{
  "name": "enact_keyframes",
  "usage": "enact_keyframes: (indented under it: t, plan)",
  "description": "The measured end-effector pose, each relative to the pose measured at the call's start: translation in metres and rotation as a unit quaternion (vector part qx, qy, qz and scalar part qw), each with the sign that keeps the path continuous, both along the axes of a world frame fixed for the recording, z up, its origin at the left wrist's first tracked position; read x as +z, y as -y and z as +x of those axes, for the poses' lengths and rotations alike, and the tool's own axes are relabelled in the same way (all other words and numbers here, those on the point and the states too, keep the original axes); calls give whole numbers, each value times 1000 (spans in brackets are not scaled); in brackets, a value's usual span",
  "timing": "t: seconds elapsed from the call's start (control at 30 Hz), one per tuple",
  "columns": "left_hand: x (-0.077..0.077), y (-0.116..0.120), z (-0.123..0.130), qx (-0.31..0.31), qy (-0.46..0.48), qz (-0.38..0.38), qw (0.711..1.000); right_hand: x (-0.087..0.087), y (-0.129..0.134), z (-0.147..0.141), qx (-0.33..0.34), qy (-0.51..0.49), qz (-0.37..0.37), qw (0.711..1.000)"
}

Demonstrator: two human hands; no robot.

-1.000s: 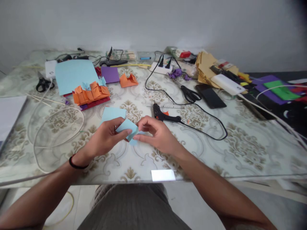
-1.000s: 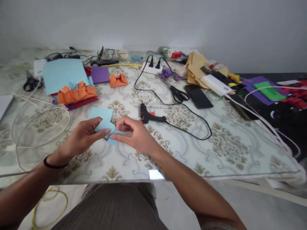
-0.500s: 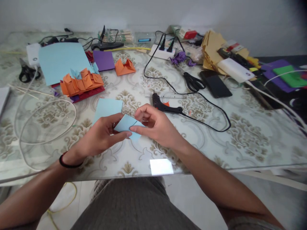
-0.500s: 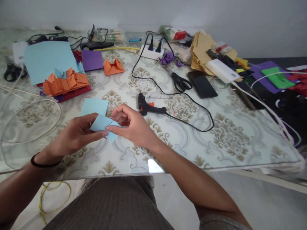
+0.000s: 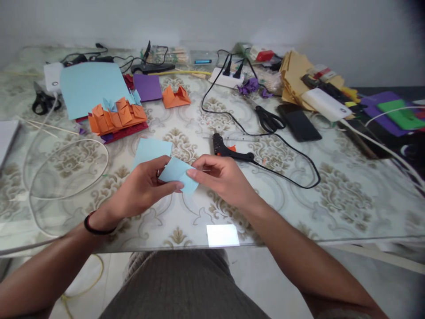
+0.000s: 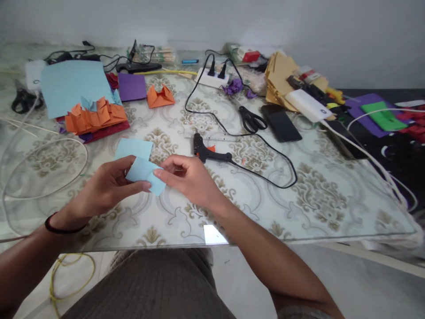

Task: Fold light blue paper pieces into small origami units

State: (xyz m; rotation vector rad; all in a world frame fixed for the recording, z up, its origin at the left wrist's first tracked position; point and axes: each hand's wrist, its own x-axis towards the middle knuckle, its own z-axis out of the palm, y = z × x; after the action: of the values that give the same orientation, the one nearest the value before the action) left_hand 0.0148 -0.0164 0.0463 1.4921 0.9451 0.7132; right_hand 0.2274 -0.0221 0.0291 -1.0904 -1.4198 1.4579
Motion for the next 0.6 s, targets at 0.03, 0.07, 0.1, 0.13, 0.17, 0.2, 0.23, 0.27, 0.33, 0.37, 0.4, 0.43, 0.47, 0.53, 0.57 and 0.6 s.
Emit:
enact_keyframes:
  t: [0.03,0.07,0.1,0.13,0.17,0.2,0.23,0.27,0.33,0.37,0.4,0.43,0.47,0.53,0.57,0.6]
  plan:
    - [0,0,0,-3,5,-2,1000,0,0,0,0,-2,-2,1000]
    - [0,0,0,-8,8,-2,1000,0,0,-1,0,-3,-3,1000]
    - [-1,0,-1,-12,9,1,1000,0,0,-1,0,-2,-5,1000]
    - [-1,0,-2,-16,10,8,1000,1,1,-1,-2,0,-6,1000]
    - [-2,0,-2,-19,13,21,1000,1,1,-1,-4,3,-6,1000]
    - [-2,1,-3,-23,15,38,999,1,1,-1,-5,5,-7,1000]
    - [-2,1,-4,-27,13,56,998,2,1,0,-6,4,-9,1000]
    - [-2,1,-5,-33,6,73,997,2,1,0,-6,1,-10,1000]
    - [-1,2,-6,-44,-23,98,994,3,0,0,-5,-7,-10,1000]
    - [1,3,-6,-46,-39,104,993,3,0,0,-4,-9,-9,1000]
    - [2,3,-6,-45,-52,108,992,4,0,0,-3,-9,-9,1000]
    - [3,4,-5,-41,-60,108,991,4,0,0,-3,-8,-8,1000]
    - [5,4,-5,-37,-63,107,992,4,0,0,-3,-7,-8,1000]
    - [6,5,-4,-31,-64,101,992,4,0,0,-2,-7,-8,1000]
    - [6,5,-4,-29,-64,96,993,4,0,0,-2,-8,-6,1000]
    - [6,5,-4,-29,-62,91,993,4,1,0,-2,-7,-5,1000]
